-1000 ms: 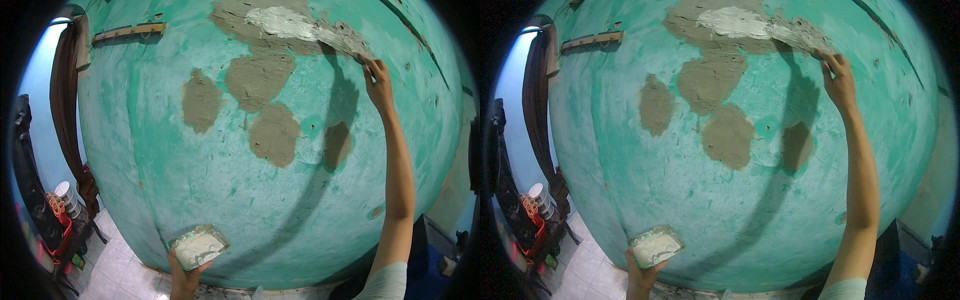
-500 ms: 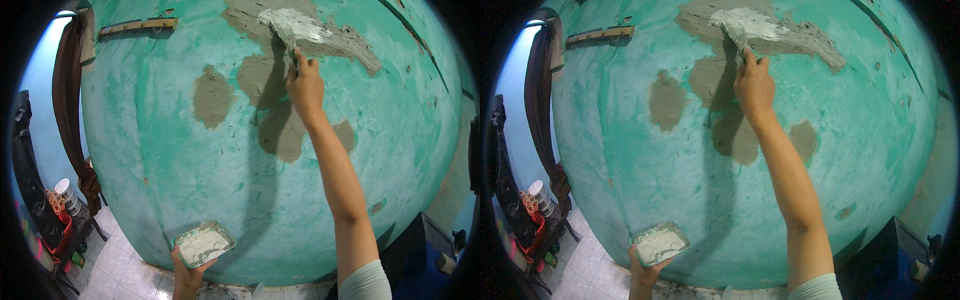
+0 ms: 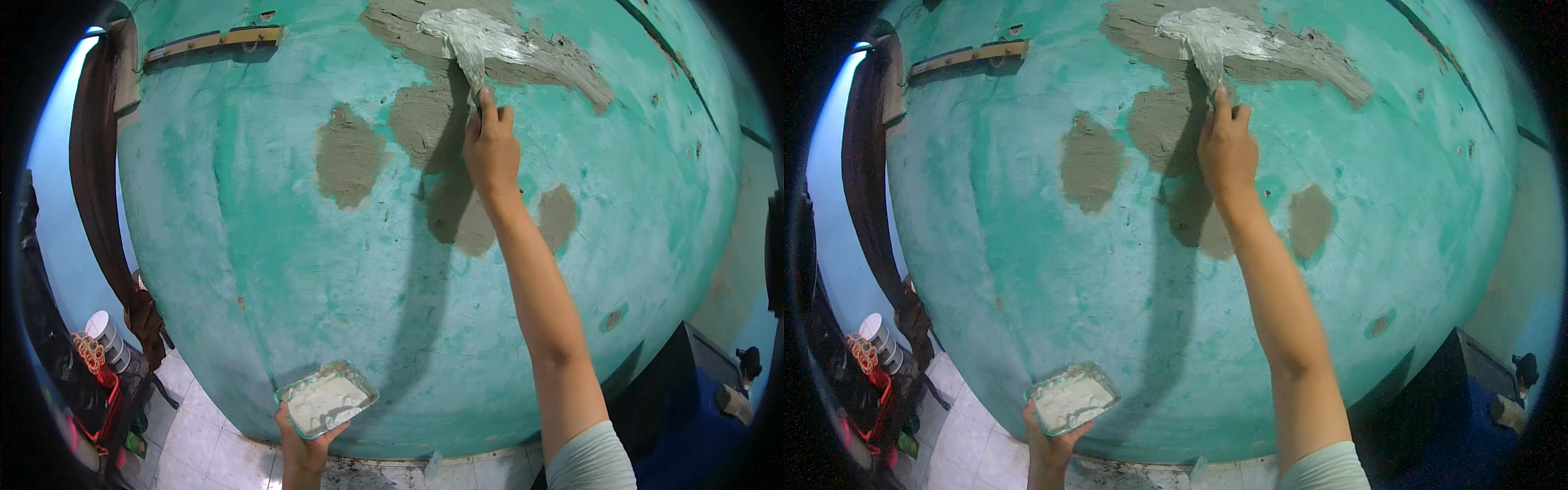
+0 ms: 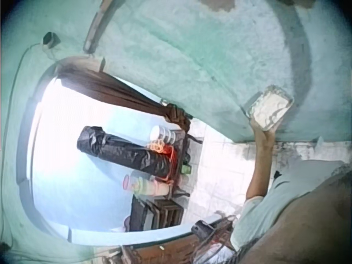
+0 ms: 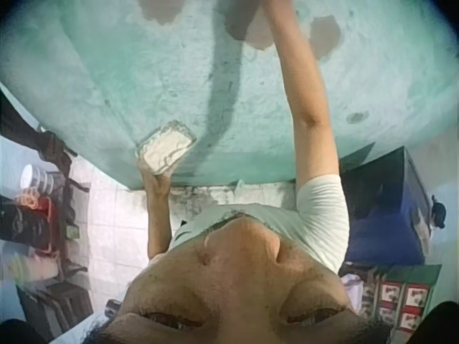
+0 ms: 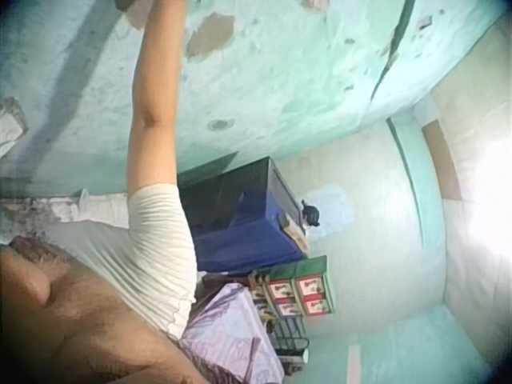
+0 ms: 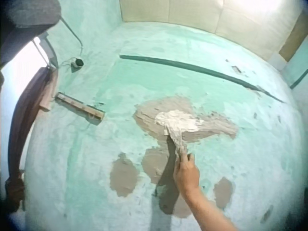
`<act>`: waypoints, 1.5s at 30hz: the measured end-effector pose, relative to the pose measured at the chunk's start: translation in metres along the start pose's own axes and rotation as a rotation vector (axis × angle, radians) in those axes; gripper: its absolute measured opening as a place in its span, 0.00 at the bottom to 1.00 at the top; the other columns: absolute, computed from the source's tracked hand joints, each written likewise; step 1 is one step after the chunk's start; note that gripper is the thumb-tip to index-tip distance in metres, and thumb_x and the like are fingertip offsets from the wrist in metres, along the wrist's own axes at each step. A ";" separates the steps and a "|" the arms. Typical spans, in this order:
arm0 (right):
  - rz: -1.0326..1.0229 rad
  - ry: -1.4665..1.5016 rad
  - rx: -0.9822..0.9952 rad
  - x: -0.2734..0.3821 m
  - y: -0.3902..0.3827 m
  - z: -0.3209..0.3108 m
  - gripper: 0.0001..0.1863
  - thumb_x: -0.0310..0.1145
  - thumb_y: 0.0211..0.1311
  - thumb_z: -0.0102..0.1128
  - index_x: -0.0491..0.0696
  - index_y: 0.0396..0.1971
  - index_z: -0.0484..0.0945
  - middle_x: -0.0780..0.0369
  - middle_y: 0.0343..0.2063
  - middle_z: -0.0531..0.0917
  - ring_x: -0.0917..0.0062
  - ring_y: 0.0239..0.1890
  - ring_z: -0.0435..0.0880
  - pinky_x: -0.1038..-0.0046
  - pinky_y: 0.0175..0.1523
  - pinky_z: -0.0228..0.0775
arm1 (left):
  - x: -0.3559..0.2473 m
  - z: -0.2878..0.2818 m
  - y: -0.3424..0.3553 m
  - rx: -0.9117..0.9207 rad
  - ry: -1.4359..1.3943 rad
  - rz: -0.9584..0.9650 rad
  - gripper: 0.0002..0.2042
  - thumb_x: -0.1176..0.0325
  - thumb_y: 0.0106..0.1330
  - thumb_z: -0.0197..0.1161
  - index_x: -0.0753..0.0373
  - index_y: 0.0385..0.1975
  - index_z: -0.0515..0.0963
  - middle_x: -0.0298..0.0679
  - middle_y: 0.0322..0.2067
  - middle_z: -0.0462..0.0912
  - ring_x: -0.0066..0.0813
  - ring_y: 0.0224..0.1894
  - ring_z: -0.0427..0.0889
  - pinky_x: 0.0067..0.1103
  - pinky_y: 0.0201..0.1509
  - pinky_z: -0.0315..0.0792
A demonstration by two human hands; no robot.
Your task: The person applies a white paste to a green wall using a putty knife and a small container. They repeatedly scoop the paste and spread it over several spots on the wall to cover imperfections.
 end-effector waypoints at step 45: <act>-0.083 0.049 -0.100 0.044 0.048 0.010 0.20 0.30 0.71 0.58 0.46 0.61 0.76 0.50 0.43 0.78 0.49 0.33 0.85 0.54 0.34 0.79 | 0.012 0.001 0.010 0.015 -0.040 0.014 0.38 0.37 0.76 0.34 0.60 0.75 0.58 0.53 0.71 0.68 0.60 0.71 0.71 0.62 0.69 0.65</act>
Point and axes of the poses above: each hand's wrist, its own y-axis towards the middle knuckle, its own z-axis out of the palm, x = y × z, the point moved 3 cm from there along y, towards the middle knuckle
